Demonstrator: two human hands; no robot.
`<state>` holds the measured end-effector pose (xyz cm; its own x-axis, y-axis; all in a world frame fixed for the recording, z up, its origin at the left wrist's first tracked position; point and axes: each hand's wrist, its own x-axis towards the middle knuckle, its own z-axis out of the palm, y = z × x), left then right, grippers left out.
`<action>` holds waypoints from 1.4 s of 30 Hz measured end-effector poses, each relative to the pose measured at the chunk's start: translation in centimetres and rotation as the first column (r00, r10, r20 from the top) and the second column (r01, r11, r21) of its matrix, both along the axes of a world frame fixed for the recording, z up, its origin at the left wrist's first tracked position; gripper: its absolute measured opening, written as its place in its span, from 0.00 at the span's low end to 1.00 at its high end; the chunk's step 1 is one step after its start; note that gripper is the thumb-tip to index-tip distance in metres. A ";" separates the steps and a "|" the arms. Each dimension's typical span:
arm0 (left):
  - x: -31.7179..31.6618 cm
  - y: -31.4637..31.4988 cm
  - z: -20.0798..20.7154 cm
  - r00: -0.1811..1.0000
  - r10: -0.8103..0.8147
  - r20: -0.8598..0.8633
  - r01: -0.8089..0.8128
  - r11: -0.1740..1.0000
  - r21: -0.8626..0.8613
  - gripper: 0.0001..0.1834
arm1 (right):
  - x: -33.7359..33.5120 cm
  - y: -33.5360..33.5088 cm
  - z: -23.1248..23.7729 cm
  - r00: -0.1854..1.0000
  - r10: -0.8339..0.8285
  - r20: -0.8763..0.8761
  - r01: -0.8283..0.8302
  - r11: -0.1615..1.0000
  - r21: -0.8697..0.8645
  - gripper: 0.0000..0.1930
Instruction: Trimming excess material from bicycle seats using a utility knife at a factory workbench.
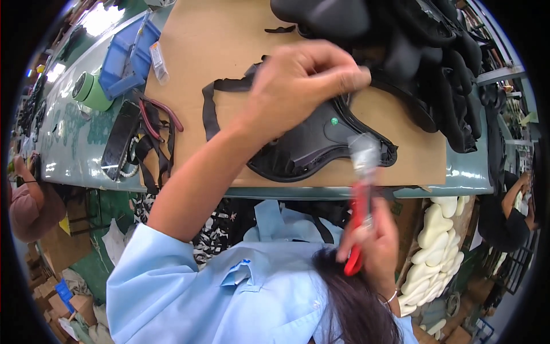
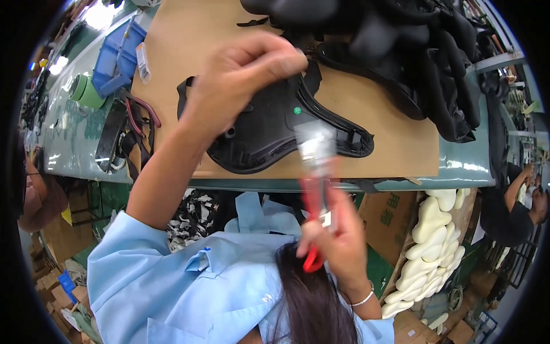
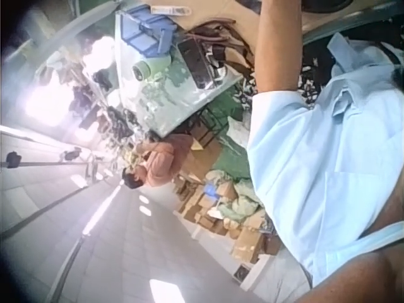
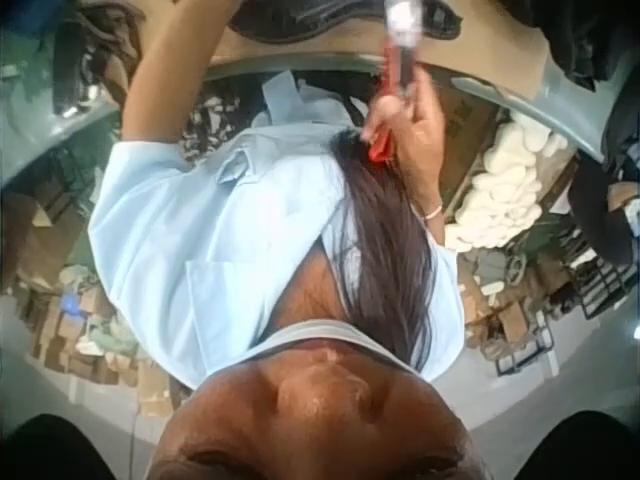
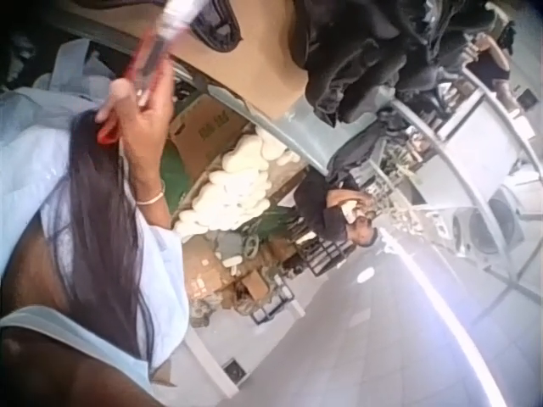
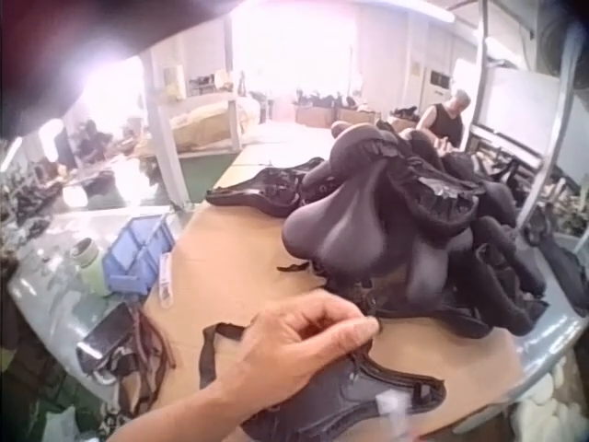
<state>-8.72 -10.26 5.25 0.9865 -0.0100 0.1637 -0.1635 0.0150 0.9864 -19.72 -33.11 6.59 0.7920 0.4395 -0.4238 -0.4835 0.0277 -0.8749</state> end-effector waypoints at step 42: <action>-9.6 -4.3 -2.3 0.908 0.312 -0.280 -0.388 0.879 -0.276 0.05 | -1.2 -0.9 1.5 0.491 0.710 0.505 0.316 0.395 -0.862 0.32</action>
<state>-18.28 -14.56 2.97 0.9254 0.3583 -0.1235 0.0039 0.3169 0.9485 -20.96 -34.00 8.09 0.8719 0.4886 0.0338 0.4814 -0.8424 -0.2421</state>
